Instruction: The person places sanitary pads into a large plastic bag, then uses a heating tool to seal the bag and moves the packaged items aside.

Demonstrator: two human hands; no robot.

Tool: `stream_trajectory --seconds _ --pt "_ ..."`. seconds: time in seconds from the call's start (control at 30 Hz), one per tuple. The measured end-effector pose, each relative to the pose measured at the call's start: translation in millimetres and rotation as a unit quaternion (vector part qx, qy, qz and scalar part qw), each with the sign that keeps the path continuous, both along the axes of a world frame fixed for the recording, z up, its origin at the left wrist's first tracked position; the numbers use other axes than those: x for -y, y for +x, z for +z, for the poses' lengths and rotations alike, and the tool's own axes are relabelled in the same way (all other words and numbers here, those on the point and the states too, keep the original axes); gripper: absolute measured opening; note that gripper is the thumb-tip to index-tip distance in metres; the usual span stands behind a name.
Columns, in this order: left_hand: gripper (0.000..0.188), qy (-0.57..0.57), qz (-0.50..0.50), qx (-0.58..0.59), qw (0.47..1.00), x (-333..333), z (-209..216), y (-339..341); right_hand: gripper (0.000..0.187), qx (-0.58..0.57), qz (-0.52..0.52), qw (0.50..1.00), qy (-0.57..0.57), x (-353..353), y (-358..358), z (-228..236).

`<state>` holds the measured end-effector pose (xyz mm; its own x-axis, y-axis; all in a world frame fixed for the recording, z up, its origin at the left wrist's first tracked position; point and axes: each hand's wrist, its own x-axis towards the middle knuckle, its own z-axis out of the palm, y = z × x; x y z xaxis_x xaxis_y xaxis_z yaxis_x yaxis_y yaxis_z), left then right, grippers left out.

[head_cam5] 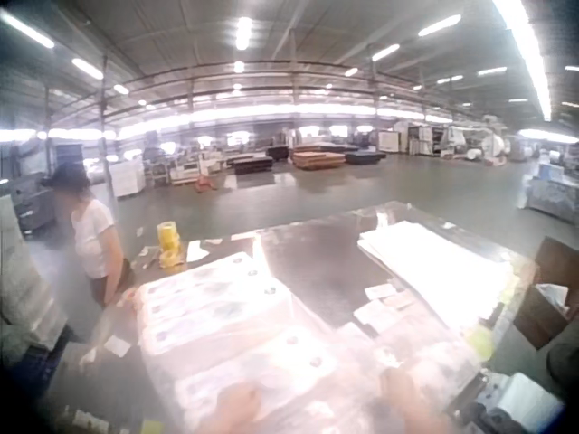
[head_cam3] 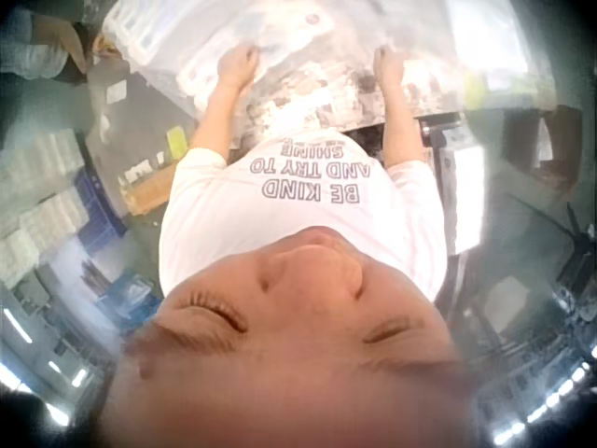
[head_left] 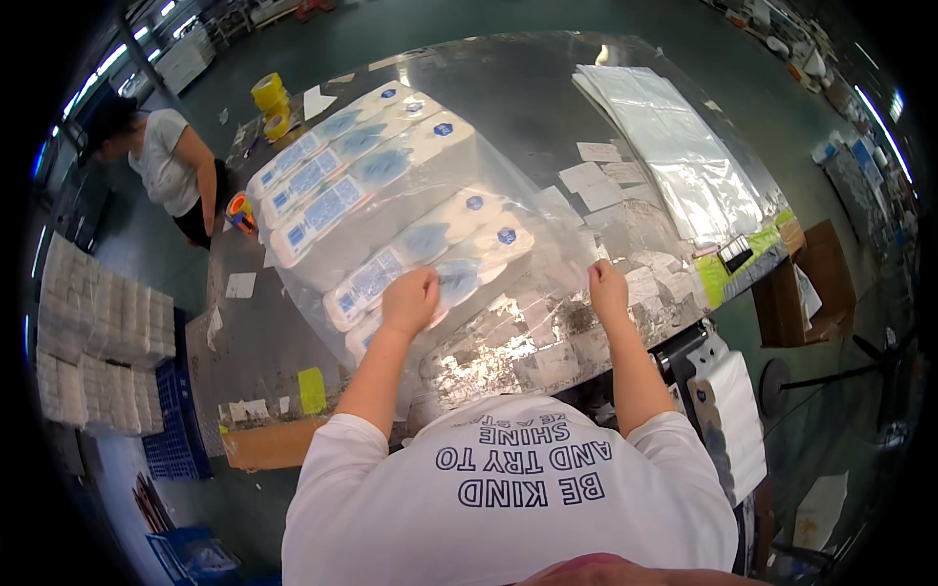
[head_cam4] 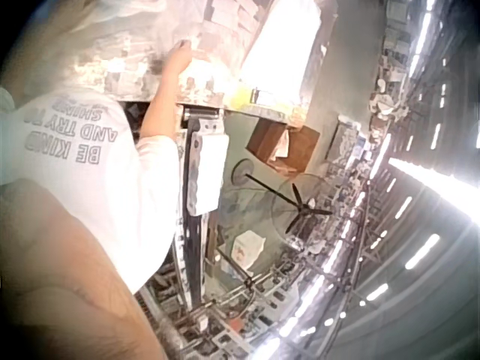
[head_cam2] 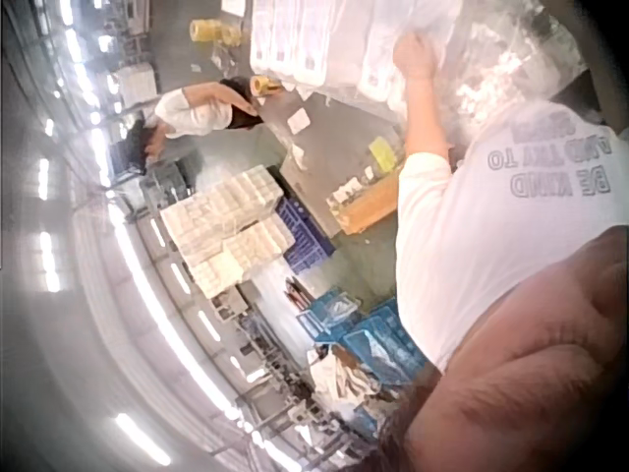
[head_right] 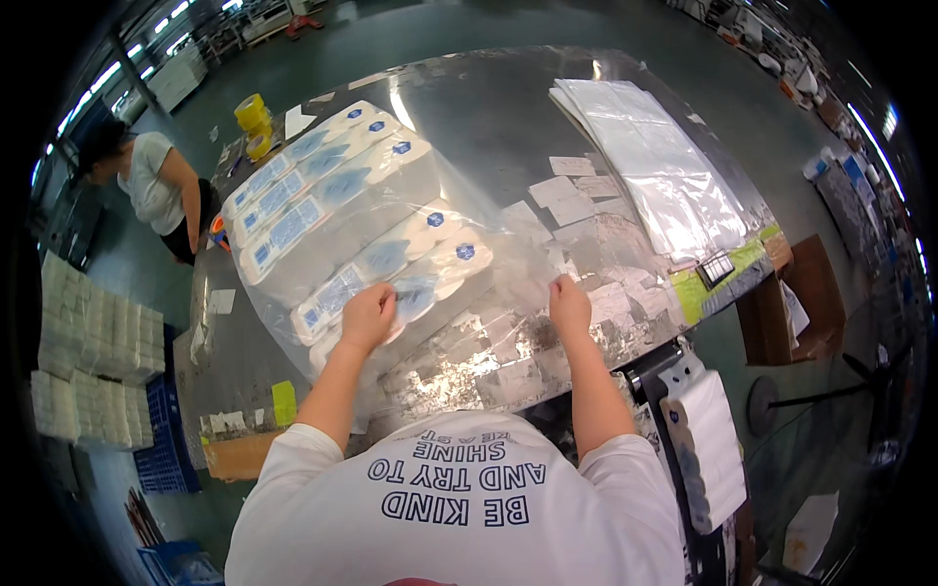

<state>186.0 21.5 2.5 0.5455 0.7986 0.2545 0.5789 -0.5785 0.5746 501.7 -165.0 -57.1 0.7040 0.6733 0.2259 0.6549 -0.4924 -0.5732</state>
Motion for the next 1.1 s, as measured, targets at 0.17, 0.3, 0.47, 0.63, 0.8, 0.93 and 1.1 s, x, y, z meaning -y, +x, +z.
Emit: stream_trajectory --seconds 0.17,0.3,0.47,0.63,0.8,0.93,1.1 --pt "0.019 -0.049 0.05 -0.014 0.997 -13 -7 2 0.019 -0.053 0.093 0.992 -0.066 26 -74 -24" --pt "0.021 -0.024 0.063 0.012 0.998 -25 -14 -4 0.02 -0.082 0.118 0.987 -0.07 25 -97 -40" --pt "0.021 -0.012 0.058 0.005 0.998 -27 -12 -6 0.021 -0.037 0.014 0.994 -0.105 31 -49 -36" --pt "0.019 -0.026 0.059 0.002 0.998 -21 -8 -6 0.022 0.06 -0.137 0.987 -0.059 72 45 12" --pt "0.018 -0.002 0.05 0.019 0.999 -26 -17 -4 0.02 0.173 -0.311 0.935 -0.009 180 136 28" --pt "0.02 -0.002 0.046 0.005 0.999 -26 -15 1 0.033 0.044 -0.423 0.896 -0.126 259 146 4" --pt "0.022 0.019 0.051 -0.002 0.999 -25 -17 1 0.047 -0.094 -0.275 0.936 -0.197 228 131 18"
